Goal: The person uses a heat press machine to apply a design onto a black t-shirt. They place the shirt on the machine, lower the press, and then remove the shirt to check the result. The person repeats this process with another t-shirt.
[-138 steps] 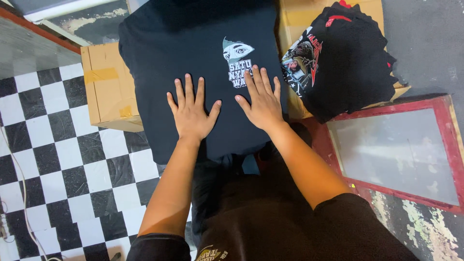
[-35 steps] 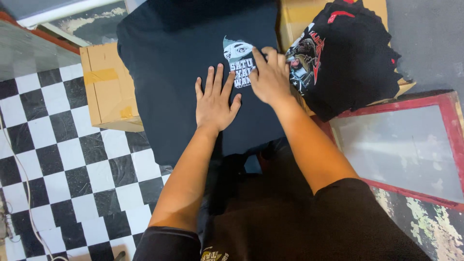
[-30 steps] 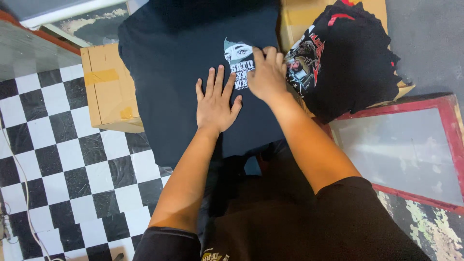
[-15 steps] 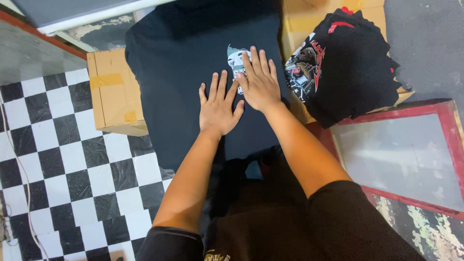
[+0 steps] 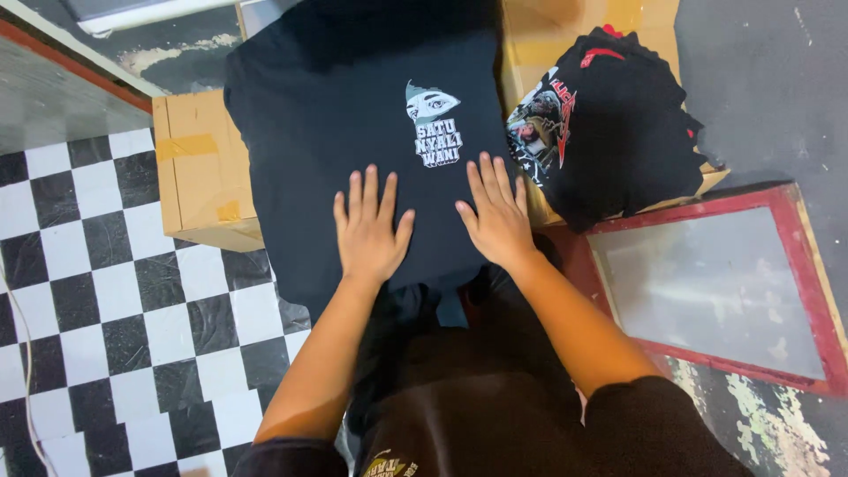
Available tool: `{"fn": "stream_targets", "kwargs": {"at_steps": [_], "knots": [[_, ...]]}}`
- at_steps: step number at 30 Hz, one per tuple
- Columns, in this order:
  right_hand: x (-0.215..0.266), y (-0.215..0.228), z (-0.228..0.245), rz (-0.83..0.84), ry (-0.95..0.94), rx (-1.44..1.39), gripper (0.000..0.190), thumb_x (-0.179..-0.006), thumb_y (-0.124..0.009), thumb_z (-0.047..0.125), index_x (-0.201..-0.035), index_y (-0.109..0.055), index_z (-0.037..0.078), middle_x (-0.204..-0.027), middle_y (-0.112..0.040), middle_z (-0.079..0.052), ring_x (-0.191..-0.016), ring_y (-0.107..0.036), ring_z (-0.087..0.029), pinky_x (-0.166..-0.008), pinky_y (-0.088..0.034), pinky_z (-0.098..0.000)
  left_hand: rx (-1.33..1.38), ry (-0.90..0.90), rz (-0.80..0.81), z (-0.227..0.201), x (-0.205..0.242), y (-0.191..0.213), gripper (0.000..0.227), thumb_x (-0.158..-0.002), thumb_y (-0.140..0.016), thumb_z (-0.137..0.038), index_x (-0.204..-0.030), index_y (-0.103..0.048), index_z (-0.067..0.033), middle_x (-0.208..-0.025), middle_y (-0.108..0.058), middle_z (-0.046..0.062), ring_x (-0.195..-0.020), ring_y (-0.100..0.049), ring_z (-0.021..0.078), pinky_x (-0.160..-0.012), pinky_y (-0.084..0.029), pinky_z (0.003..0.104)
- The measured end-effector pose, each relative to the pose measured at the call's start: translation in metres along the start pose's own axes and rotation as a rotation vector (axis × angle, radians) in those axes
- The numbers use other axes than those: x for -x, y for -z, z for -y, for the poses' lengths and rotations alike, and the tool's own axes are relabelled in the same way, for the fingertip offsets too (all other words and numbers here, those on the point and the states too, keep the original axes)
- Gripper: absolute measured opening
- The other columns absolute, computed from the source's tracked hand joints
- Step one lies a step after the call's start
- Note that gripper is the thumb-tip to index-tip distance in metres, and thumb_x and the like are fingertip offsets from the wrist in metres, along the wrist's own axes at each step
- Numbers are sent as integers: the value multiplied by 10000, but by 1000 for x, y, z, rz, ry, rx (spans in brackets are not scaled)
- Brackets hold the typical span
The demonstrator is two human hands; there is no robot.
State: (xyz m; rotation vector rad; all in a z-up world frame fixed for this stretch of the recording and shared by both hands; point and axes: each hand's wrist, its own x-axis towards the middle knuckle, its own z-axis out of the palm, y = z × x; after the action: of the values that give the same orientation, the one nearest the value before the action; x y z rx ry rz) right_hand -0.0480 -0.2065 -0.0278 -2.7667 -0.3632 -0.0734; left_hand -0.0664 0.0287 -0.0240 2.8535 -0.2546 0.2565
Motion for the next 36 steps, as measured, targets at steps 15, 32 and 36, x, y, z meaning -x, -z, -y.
{"fn": "stream_targets", "kwargs": {"at_steps": [15,32,36], "knots": [[68,1,-37,117,-560,-714,682,-863,-774,240,-1427,-450,33,-1185,-724,-176,-994,-725,-274,-870,-575,-369,725,720,-116,95,124,36,699,-878,-806,-217,-1449,-467,4,-1428,-552,246,-1309,-571,338,-1088,-467,434],[53,20,-46,-9,-246,-394,949,-622,-928,162,-1460,-505,20,-1379,-594,-235,-1307,-548,-399,-1082,-430,-442,452,568,-128,104,107,60,914,-611,-952,-119,-1445,-584,-57,-1284,-648,141,-1120,-659,274,-908,-553,374],[9,23,-43,8,-398,-412,898,-621,-919,158,-1440,-574,31,-1225,-639,-208,-1169,-635,-361,-1024,-503,-409,482,554,-174,109,64,59,901,-626,-950,-118,-1441,-576,-38,-1320,-638,170,-1151,-657,309,-918,-560,388]]}}
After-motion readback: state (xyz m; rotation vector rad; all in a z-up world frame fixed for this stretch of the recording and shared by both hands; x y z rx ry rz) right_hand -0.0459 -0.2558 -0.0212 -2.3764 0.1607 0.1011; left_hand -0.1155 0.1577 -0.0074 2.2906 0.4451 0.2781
